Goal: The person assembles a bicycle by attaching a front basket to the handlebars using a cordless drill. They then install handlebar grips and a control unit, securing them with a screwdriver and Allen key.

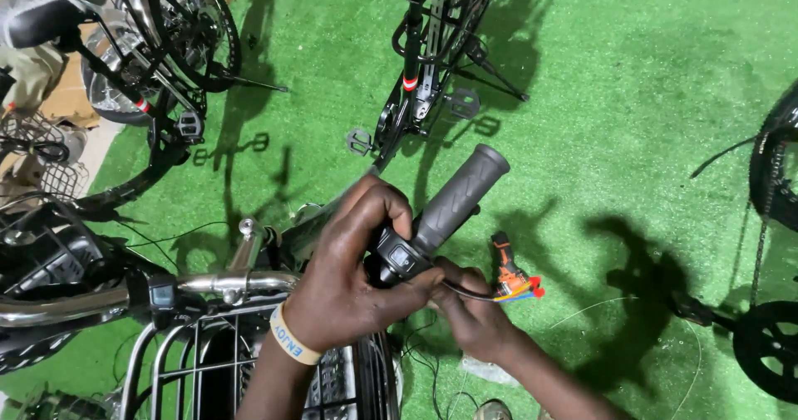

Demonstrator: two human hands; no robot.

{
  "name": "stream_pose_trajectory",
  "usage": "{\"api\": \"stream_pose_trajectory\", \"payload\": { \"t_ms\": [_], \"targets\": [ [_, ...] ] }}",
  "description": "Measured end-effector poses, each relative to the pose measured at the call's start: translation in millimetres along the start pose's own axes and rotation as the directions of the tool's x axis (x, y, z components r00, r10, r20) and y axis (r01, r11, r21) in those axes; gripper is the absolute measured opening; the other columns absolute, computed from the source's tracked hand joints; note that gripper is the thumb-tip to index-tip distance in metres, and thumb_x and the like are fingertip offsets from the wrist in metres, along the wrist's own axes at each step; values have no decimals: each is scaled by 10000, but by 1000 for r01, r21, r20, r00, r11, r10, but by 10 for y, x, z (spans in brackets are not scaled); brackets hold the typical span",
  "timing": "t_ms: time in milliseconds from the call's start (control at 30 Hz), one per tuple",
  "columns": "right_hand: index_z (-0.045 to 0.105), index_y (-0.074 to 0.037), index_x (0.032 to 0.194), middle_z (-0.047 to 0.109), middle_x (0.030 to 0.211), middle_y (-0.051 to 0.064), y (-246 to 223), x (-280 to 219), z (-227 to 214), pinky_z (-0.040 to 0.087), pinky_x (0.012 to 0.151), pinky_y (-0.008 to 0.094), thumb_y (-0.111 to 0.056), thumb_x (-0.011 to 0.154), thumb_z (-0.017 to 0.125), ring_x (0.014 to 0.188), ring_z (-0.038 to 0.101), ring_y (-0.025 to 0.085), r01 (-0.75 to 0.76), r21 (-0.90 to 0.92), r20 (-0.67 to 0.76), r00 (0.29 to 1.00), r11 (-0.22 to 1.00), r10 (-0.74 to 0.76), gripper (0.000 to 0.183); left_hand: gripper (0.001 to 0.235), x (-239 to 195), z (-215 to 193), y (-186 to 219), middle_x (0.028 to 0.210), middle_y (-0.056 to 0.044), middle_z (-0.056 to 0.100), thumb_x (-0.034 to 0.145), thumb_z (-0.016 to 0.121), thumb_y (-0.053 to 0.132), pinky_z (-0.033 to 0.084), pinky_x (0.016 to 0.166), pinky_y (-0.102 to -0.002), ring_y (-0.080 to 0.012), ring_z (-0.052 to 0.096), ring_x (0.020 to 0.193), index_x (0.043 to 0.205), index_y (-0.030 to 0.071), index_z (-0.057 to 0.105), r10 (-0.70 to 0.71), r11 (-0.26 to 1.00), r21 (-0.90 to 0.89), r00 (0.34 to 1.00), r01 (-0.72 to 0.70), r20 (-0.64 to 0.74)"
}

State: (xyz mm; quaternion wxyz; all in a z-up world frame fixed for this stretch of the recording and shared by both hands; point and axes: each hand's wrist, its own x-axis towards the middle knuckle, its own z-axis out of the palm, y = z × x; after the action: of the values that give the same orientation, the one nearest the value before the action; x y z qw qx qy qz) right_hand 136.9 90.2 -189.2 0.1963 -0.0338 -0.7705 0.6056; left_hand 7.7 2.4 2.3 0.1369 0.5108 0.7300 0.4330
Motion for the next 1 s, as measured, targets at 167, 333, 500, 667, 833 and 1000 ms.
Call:
{"api": "stream_pose_trajectory", "payload": {
  "t_ms": [167,333,500,667,833,1000],
  "targets": [
    [597,-51,1120,484,717,-6,136,-63,51,287,479,245,-575,978,526,593,367,53,-318,624,186,948,714,259,548,377,12,-29,-15,941,-38,493,839,807,274,395,785,-320,-193,469,870,954,114,485,63,998,-19,998,-63,-9],
    [563,-59,1198,647,1028,36,-153,-39,-27,488,739,297,-352,952,689,912,586,122,-204,572,6,970,795,245,403,628,-60,-73,-71,1087,-64,529,744,841,399,465,1008,-377,-204,558,1024,1153,82,483,-78,997,-21,997,78,-23],
    [685,-42,1135,729,1064,97,-322,-13,65,533,851,346,-225,1006,579,981,694,228,-6,97,-269,963,995,32,248,659,-25,-67,-123,1060,-66,540,731,886,321,515,917,-338,-193,573,994,1170,76,459,-119,989,-84,993,120,20],
    [669,-86,891,721,835,100,49,-188,312,434,671,415,-205,954,489,680,639,299,-18,-334,-390,913,942,-121,225,454,32,-63,-107,924,-22,490,769,821,312,416,760,-308,-163,464,831,989,105,482,-122,990,-69,992,123,13],
    [643,-106,796,618,735,58,-9,27,-15,392,627,409,-297,992,425,661,585,243,57,6,-112,992,998,-56,350,445,74,-106,-110,911,-25,486,768,825,281,393,721,-304,-156,457,810,987,115,475,-150,983,-105,988,152,27],
    [744,-113,1060,769,1042,8,86,99,-204,495,882,340,-315,948,604,979,661,141,-325,430,242,940,842,239,270,412,143,-126,-91,861,-14,457,744,817,236,366,663,-306,-148,430,750,942,140,470,-234,956,-171,971,237,39]
  ]
}}
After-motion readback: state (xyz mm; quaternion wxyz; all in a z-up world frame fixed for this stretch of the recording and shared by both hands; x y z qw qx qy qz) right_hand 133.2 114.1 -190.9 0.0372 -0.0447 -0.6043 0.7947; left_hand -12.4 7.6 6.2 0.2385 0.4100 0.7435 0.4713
